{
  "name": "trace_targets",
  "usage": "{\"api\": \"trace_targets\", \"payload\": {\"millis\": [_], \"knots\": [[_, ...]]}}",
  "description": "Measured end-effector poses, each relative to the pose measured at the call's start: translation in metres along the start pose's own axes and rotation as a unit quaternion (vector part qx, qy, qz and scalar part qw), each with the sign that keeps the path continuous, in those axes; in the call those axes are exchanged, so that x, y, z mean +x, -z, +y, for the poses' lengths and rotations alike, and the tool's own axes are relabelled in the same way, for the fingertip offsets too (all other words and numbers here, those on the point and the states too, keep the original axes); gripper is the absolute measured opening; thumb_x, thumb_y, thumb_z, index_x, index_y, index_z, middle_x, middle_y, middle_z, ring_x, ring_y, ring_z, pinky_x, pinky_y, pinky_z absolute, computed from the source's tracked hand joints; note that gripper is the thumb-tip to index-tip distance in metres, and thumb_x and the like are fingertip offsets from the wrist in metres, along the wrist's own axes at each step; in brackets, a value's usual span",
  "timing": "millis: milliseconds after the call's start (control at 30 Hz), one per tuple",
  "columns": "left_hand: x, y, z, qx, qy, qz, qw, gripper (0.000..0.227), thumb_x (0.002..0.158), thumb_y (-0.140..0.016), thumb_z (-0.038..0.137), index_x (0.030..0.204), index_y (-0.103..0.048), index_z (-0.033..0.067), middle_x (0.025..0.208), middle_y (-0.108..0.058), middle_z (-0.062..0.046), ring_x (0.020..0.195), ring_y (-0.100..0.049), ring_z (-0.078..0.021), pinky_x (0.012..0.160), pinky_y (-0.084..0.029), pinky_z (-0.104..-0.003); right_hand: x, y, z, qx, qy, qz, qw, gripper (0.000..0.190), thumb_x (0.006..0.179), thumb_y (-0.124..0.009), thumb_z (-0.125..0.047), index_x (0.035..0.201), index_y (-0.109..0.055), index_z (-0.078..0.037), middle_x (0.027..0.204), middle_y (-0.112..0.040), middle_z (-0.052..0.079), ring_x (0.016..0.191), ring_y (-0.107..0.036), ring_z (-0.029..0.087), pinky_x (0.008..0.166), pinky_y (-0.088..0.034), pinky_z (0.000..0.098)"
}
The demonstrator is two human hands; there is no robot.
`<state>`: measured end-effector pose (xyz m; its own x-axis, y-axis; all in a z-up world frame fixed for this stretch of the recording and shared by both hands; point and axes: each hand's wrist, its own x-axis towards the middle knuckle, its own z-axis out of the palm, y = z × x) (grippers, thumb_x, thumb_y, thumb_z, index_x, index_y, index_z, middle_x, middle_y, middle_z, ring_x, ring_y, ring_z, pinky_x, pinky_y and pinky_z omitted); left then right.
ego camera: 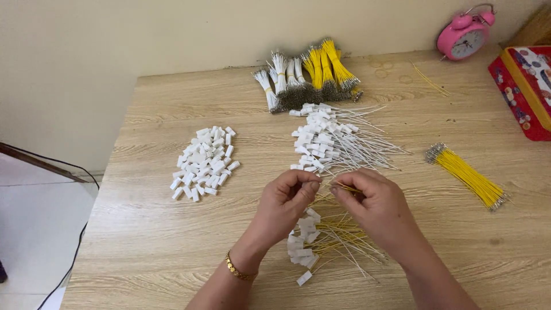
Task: Manually assemble wire harnesses by inserting thin wires into white plastic connectors.
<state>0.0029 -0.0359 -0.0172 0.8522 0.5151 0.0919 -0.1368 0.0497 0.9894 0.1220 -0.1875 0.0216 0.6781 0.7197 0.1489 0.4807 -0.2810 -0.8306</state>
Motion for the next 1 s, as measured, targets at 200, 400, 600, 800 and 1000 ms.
{"api": "trace_targets", "payload": {"millis": [200, 400, 600, 800, 1000], "knots": [[0.000, -0.004, -0.001, -0.030, 0.022, 0.016, 0.999, 0.015, 0.097, -0.071, 0.009, 0.108, -0.077, 0.0007, 0.086, -0.072, -0.008, 0.081, -0.062, -0.0095, 0.075, -0.059, -0.028, -0.001, -0.001, -0.001, 0.009, 0.004, 0.004, 1.000, 0.011, 0.088, -0.072, -0.010, 0.095, -0.081, -0.009, 0.074, -0.073, 0.014, 0.070, -0.072, 0.026, 0.064, -0.057, 0.0393], [0.006, 0.001, -0.022, -0.178, 0.070, 0.030, 0.981, 0.023, 0.098, -0.065, 0.005, 0.118, -0.072, -0.0042, 0.098, -0.074, -0.016, 0.088, -0.073, -0.0215, 0.083, -0.064, -0.039, -0.001, 0.003, 0.000, -0.001, 0.011, -0.008, 1.000, 0.012, 0.090, -0.070, -0.013, 0.096, -0.080, -0.010, 0.073, -0.072, 0.015, 0.071, -0.073, 0.027, 0.068, -0.057, 0.0396], [0.005, -0.002, -0.024, -0.194, 0.091, 0.034, 0.976, 0.020, 0.097, -0.067, 0.004, 0.114, -0.073, -0.0049, 0.101, -0.074, -0.015, 0.090, -0.074, -0.0210, 0.085, -0.064, -0.039, -0.002, 0.000, -0.003, -0.008, 0.004, -0.018, 1.000, 0.012, 0.090, -0.069, -0.015, 0.094, -0.079, -0.011, 0.073, -0.073, 0.015, 0.073, -0.074, 0.031, 0.069, -0.057, 0.0419], [0.007, 0.000, -0.006, -0.149, 0.141, -0.003, 0.979, 0.018, 0.093, -0.069, 0.001, 0.111, -0.074, -0.0016, 0.091, -0.073, -0.012, 0.085, -0.071, -0.0182, 0.082, -0.062, -0.030, 0.002, -0.003, -0.008, 0.021, -0.064, -0.046, 0.997, 0.013, 0.093, -0.066, -0.016, 0.086, -0.074, -0.008, 0.067, -0.066, 0.000, 0.055, -0.050, 0.011, 0.051, -0.039, 0.0275], [0.005, 0.001, -0.010, -0.188, 0.151, -0.015, 0.970, 0.015, 0.096, -0.066, 0.001, 0.110, -0.071, -0.0010, 0.098, -0.076, -0.014, 0.088, -0.075, -0.0217, 0.082, -0.064, -0.031, 0.001, -0.004, 0.002, 0.017, -0.088, -0.068, 0.994, 0.015, 0.098, -0.062, -0.020, 0.089, -0.067, -0.008, 0.064, -0.061, 0.001, 0.055, -0.049, 0.011, 0.050, -0.039, 0.0290]]}}
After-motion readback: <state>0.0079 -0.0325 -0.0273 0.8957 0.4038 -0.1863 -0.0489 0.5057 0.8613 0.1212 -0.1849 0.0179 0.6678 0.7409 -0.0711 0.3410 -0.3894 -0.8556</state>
